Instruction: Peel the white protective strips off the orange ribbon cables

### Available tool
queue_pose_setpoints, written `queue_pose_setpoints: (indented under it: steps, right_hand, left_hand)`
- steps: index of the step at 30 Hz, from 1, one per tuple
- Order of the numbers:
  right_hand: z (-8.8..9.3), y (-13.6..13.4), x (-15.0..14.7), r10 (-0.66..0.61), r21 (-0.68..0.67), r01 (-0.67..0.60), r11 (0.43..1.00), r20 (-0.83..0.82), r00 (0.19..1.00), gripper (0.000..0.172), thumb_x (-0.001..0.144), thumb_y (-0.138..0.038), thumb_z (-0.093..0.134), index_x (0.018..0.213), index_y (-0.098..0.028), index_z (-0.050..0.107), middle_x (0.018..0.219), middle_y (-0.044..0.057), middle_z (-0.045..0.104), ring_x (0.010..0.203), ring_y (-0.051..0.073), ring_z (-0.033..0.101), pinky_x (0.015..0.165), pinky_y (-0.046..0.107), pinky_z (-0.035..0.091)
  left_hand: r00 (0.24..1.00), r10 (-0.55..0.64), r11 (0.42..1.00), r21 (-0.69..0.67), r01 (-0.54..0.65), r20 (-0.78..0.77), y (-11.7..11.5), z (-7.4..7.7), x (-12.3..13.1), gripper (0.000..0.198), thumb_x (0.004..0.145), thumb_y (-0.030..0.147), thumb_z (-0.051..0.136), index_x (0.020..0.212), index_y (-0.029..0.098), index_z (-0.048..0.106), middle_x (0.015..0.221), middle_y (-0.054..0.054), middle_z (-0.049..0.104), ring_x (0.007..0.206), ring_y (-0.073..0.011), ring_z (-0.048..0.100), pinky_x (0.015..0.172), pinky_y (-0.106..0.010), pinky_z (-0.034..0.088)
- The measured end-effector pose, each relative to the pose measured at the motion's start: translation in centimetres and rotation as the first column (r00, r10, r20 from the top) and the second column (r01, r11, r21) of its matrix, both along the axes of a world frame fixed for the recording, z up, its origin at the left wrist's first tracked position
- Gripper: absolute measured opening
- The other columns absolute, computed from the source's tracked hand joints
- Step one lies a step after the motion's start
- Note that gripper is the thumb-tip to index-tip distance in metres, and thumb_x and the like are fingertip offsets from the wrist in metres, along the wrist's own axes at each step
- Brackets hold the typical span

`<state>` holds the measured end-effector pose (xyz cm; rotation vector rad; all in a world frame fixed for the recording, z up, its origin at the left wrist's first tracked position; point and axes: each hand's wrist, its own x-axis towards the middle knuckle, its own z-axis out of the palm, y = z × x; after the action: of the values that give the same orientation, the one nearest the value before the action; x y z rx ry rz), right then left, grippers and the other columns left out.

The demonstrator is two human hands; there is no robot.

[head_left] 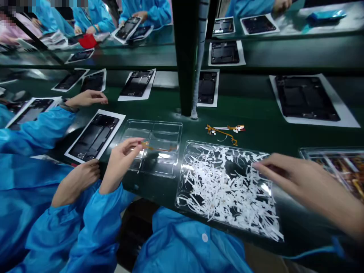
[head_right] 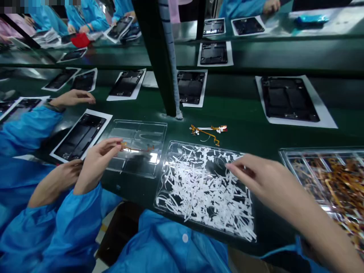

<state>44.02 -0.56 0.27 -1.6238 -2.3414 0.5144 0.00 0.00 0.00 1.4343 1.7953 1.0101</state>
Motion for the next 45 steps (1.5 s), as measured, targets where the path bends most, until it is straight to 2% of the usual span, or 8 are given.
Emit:
queue_pose_setpoints:
  steps: [5,9,16,24,29,32,38,45]
  right_hand:
    - [-1.0,9.5,-5.6,0.000,-0.025,0.003,1.000,0.098,0.995,0.042,0.100,-0.050,0.047,0.105,-0.018,0.074,0.104,0.012,0.074,0.084,0.024,0.068,0.066,0.034,0.046]
    - [-3.2,13.7,-9.4,-0.029,0.021,0.026,0.999,0.181,0.983,0.036,0.092,-0.048,0.061,0.103,-0.016,0.075,0.108,0.014,0.071,0.084,0.027,0.067,0.059,0.032,0.039]
    - [-4.0,13.5,-9.8,-0.067,0.080,0.056,0.995,0.139,0.988,0.028,0.092,-0.038,0.057,0.087,-0.016,0.075,0.099,0.011,0.070,0.073,0.020,0.062,0.057,0.030,0.034]
    - [0.0,12.6,-6.1,-0.282,-0.022,0.283,0.959,-0.179,0.943,0.023,0.087,-0.034,0.065,0.085,-0.012,0.073,0.065,0.004,0.069,0.057,0.016,0.064,0.054,0.027,0.044]
    - [4.1,6.0,-5.7,-0.348,0.092,0.441,0.893,-0.479,0.806,0.026,0.089,-0.038,0.072,0.103,-0.016,0.067,0.083,0.007,0.073,0.063,0.017,0.072,0.062,0.029,0.058]
    - [3.8,0.2,-6.4,-0.336,0.035,0.533,0.845,-0.741,0.581,0.024,0.080,-0.032,0.084,0.097,-0.022,0.071,0.076,0.003,0.070,0.060,0.019,0.072,0.058,0.031,0.062]
    - [-1.2,-8.5,-6.4,-0.458,-0.227,0.437,0.870,-0.699,0.549,0.017,0.083,-0.035,0.081,0.093,-0.027,0.070,0.080,0.004,0.077,0.067,0.024,0.077,0.062,0.034,0.067]
    - [-1.9,-8.9,-3.9,-0.359,-0.147,0.347,0.926,-0.623,0.695,0.015,0.091,-0.041,0.073,0.097,-0.027,0.075,0.108,0.006,0.077,0.099,0.022,0.075,0.084,0.029,0.063]
  left_hand:
    - [0.975,0.024,0.998,-0.043,-0.034,-0.222,1.9,-5.0,-6.2,0.044,0.088,0.043,0.063,0.121,0.015,0.073,0.119,-0.012,0.074,0.104,-0.0272,0.071,0.090,-0.038,0.057]
    - [0.903,0.148,0.969,0.240,-0.052,-0.403,0.7,-5.2,-6.1,0.042,0.094,0.036,0.058,0.131,0.018,0.068,0.130,-0.013,0.066,0.117,-0.0281,0.065,0.095,-0.040,0.056]
    - [0.950,-0.002,0.921,0.371,0.123,-0.312,-2.5,-3.7,-1.0,0.018,0.099,0.021,0.059,0.109,0.022,0.073,0.116,-0.006,0.070,0.115,-0.0233,0.066,0.107,-0.040,0.053]
    - [0.945,-0.315,0.905,0.329,0.271,0.090,-4.2,-3.3,5.3,0.017,0.097,0.014,0.062,0.101,0.022,0.077,0.099,-0.005,0.074,0.095,-0.0180,0.071,0.088,-0.032,0.058]
    - [0.453,-0.310,0.823,-0.003,0.569,0.836,-4.8,-2.7,12.3,0.019,0.097,0.032,0.067,0.102,0.019,0.080,0.092,-0.010,0.077,0.074,-0.0171,0.072,0.064,-0.029,0.057]
    - [0.260,-0.227,0.749,-0.002,0.663,0.939,-4.8,-2.6,17.9,0.034,0.096,0.036,0.070,0.127,0.022,0.074,0.120,-0.014,0.074,0.084,-0.0194,0.074,0.064,-0.030,0.058]
    - [0.474,-0.205,0.901,-0.024,0.433,0.856,-4.5,-3.4,23.4,0.027,0.098,0.041,0.067,0.101,0.018,0.082,0.101,-0.011,0.077,0.093,-0.0224,0.072,0.080,-0.035,0.060]
    - [0.756,-0.480,0.877,0.267,0.399,0.445,-5.6,-3.2,23.1,0.020,0.097,0.036,0.068,0.092,0.020,0.079,0.090,-0.007,0.073,0.086,-0.0197,0.069,0.079,-0.034,0.059]
